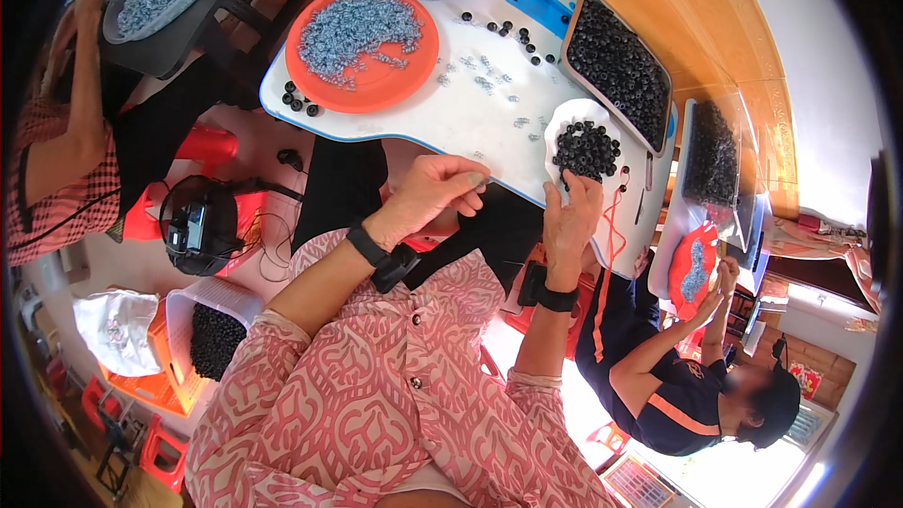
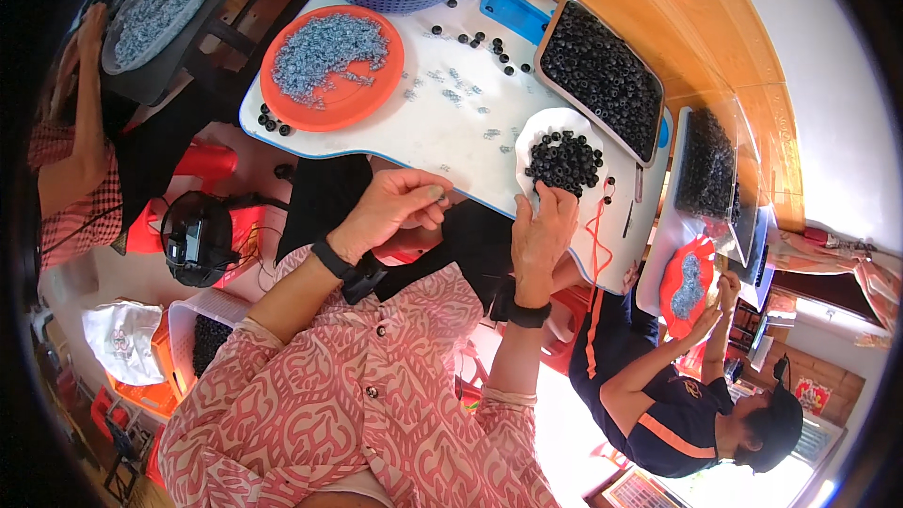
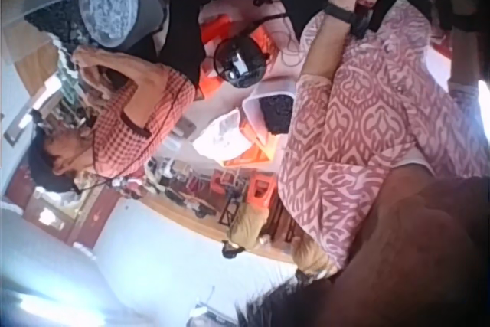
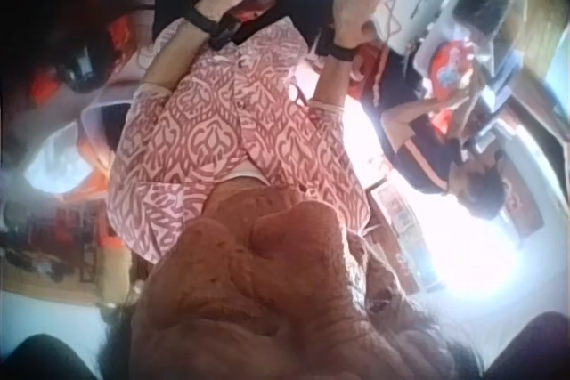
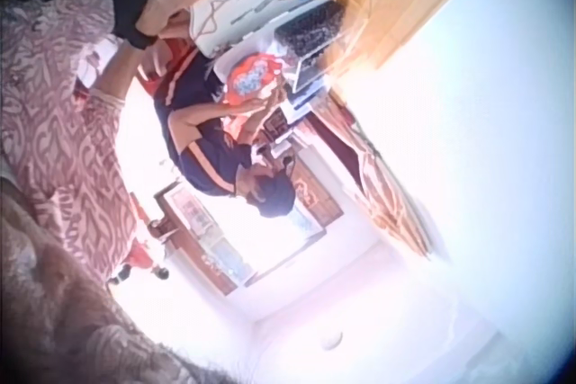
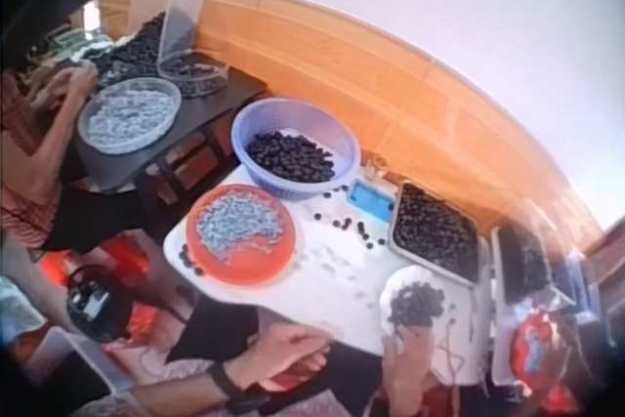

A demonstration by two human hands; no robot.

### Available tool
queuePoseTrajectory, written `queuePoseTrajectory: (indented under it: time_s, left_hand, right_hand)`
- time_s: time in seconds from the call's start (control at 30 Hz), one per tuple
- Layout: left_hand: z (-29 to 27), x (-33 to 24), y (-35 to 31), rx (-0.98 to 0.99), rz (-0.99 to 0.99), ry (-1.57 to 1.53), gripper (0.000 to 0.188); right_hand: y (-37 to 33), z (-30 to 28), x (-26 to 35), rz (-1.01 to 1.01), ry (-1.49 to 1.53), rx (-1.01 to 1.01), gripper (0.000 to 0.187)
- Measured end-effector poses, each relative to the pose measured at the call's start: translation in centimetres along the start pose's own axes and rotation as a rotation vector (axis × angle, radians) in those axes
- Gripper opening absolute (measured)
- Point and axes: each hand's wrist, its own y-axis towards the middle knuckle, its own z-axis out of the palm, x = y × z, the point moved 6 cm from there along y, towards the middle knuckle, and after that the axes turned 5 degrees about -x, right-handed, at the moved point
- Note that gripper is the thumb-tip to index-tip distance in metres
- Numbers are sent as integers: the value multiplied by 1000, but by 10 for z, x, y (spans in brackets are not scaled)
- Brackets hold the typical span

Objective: Inspecting and sorting small black seeds or beads into trays while working at a table.

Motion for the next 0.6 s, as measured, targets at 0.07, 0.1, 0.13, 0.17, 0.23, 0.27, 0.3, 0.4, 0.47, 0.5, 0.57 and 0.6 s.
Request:
queuePoseTrajectory:
  time_s: [0.07,0.1,0.13,0.17,0.23,0.27,0.3,0.4,0.47,0.5,0.57,0.6]
  left_hand:
    - [4,6,4,-12,-17,15,28]
    - [5,9,5,-22,-34,30,30]
    - [5,11,7,-19,-36,31,30]
    - [2,13,8,-46,-41,-18,31]
    - [-2,14,9,-65,-52,-64,32]
    - [-4,14,8,-69,-49,-86,33]
    - [-6,14,7,-75,-46,-110,34]
    - [-7,14,7,-79,-84,-140,28]
    - [-10,17,8,-87,-87,-158,27]
    - [-11,18,9,-92,-89,-177,26]
    - [-9,17,9,-92,-88,-176,26]
    - [-9,17,8,-95,-86,-175,26]
  right_hand:
    - [0,0,1,-4,19,-9,29]
    - [0,-1,0,-8,37,-21,27]
    - [0,-1,-1,-6,35,-22,27]
    - [0,1,-1,-14,97,-20,27]
    - [-2,3,-5,-14,153,-22,26]
    - [-3,4,-8,-2,201,-39,26]
    - [-4,4,-7,8,251,-53,26]
    - [-4,2,-5,97,281,-68,30]
    - [-3,-3,1,136,272,-61,32]
    - [-3,-4,0,174,261,-56,34]
    - [-3,-4,-4,162,251,-53,36]
    - [-4,-4,-4,151,241,-48,38]
